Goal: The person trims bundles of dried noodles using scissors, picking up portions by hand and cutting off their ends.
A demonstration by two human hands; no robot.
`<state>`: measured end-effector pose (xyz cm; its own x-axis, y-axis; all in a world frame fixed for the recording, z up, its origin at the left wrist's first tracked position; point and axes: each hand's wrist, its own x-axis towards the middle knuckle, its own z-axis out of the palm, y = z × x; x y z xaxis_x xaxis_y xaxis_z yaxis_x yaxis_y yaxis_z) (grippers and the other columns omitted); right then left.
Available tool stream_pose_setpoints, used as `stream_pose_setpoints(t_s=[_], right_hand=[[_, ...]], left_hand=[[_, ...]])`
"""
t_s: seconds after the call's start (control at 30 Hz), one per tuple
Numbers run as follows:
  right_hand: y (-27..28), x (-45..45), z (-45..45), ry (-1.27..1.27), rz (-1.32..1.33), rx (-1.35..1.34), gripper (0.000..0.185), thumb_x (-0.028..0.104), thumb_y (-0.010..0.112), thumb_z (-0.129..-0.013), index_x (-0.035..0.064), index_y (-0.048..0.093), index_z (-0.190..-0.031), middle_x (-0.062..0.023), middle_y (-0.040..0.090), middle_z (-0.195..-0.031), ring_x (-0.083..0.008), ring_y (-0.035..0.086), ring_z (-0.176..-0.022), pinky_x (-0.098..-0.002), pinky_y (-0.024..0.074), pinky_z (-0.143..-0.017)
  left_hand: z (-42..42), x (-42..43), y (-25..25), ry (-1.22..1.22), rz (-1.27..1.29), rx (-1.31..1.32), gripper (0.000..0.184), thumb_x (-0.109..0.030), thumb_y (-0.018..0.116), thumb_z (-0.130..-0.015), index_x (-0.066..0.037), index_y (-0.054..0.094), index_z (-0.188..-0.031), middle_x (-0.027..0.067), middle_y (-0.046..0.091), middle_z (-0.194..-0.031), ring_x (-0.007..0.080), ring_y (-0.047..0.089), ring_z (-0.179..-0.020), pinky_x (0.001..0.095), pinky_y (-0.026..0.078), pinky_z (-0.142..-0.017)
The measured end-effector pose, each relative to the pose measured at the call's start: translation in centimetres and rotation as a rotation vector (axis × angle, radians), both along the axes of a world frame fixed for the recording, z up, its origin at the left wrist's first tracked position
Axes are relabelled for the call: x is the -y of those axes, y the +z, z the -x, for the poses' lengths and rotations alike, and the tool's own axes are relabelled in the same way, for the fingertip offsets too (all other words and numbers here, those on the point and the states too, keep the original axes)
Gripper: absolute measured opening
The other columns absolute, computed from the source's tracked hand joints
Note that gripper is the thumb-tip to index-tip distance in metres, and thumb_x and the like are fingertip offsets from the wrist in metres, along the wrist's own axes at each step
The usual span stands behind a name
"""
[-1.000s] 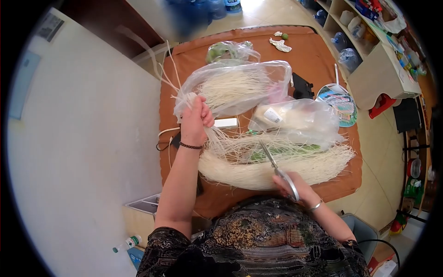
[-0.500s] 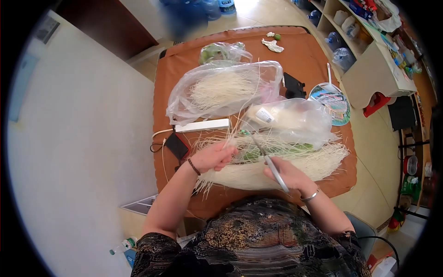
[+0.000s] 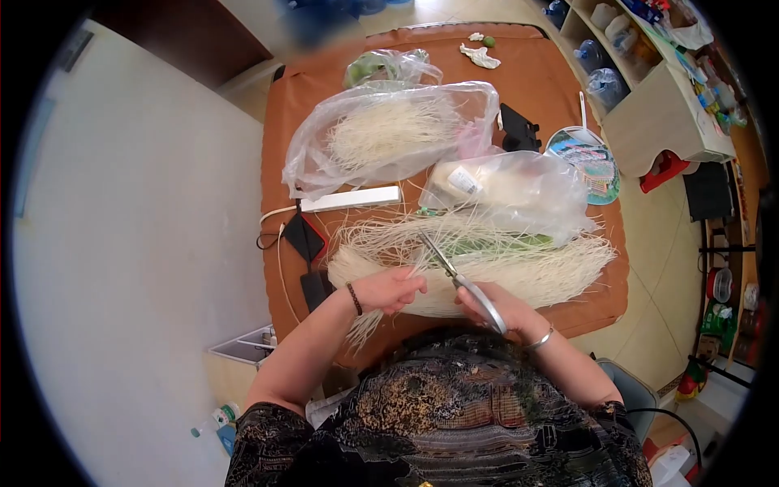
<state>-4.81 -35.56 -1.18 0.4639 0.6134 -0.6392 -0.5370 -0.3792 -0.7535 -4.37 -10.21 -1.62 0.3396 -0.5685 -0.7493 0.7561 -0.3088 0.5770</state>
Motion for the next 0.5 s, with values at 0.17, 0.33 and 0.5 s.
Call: stream_pose_setpoints(t_s=[0.17, 0.33, 0.5], right_hand=[[0.6, 0.2, 0.4, 0.062, 0.145, 0.053, 0.053, 0.053, 0.049, -0.088, 0.0043, 0.052, -0.068, 0.0004, 0.047, -0.052, -0.0095, 0.044, -0.043, -0.0254, 0.0358, -0.042], [0.0, 0.2, 0.7, 0.056, 0.174, 0.040, 0.053, 0.052, 0.053, -0.087, 0.0047, 0.051, -0.062, 0.0007, 0.046, -0.049, -0.0093, 0.044, -0.041, -0.0254, 0.0358, -0.040], [0.0, 0.8, 0.8, 0.071, 0.152, 0.029, 0.051, 0.050, 0.057, -0.085, 0.0041, 0.052, -0.063, 0.0007, 0.047, -0.049, -0.0087, 0.046, -0.041, -0.0244, 0.0363, -0.040]], left_hand=[[1.0, 0.1, -0.5, -0.017, -0.110, 0.011, 0.030, -0.042, 0.044, -0.094, -0.012, 0.049, -0.099, -0.0058, 0.034, -0.066, 0.0043, 0.029, -0.053, 0.0186, 0.027, -0.045], [1.2, 0.0, -1.1, -0.037, -0.123, -0.008, 0.030, -0.042, 0.044, -0.094, -0.013, 0.048, -0.098, -0.0059, 0.036, -0.067, 0.0041, 0.031, -0.054, 0.0180, 0.028, -0.045], [1.2, -0.6, -0.5, -0.047, -0.100, -0.019, 0.031, -0.043, 0.044, -0.094, -0.012, 0.048, -0.098, -0.0061, 0.036, -0.066, 0.0043, 0.031, -0.053, 0.0184, 0.028, -0.045]])
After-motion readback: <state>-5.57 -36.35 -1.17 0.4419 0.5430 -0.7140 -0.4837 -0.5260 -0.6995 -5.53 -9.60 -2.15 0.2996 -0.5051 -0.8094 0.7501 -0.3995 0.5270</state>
